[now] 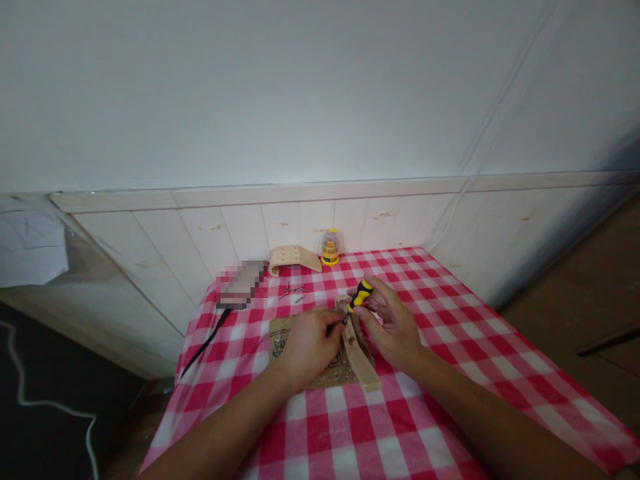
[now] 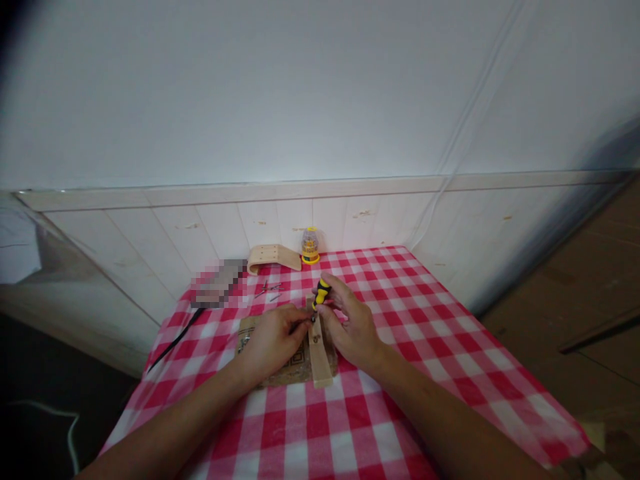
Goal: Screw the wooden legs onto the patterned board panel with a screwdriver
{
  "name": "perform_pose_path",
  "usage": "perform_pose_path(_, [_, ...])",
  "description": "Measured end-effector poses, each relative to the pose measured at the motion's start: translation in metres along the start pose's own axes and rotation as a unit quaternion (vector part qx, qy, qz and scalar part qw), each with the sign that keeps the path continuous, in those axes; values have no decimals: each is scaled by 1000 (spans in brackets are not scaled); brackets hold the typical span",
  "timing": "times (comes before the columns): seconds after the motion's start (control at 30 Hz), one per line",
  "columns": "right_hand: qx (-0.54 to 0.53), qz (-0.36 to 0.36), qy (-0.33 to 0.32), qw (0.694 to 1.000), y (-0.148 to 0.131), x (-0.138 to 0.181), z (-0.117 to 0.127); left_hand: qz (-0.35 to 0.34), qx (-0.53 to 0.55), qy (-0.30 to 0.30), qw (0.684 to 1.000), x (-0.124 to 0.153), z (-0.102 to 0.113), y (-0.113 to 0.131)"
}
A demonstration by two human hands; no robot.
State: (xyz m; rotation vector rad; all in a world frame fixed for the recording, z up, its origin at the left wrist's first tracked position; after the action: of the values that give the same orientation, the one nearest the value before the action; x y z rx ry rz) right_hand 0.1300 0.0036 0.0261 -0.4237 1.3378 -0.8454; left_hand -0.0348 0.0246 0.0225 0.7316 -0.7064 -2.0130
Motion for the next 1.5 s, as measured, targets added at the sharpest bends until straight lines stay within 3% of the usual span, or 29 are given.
perform_pose_path(0.53, [-3,-17,-32,999,2,-2,-2,5,-4,0,1000,0,-1,-1])
perform_pose_path(0.8, [-3,-27,1,1000,6,-2,-2,7,-5,-5,1000,0,-1,1])
perform_pose_path(1.5, [27,8,-7,1000,-4,3,-3,-15,-9,-10,1000,-1,-2,-2])
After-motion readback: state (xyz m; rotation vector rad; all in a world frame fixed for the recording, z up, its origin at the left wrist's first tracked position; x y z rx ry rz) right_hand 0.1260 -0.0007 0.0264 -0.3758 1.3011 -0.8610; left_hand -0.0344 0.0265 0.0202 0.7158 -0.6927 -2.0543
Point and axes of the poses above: each hand's wrist, its own x-axis away from the middle knuckle, its own z-axis out of the back of the hand, y = z × x, the point moved 3 cm from there along -x, towards the middle knuckle, and after that the axes turned 2 degrees about y, right-handed, at the moved point
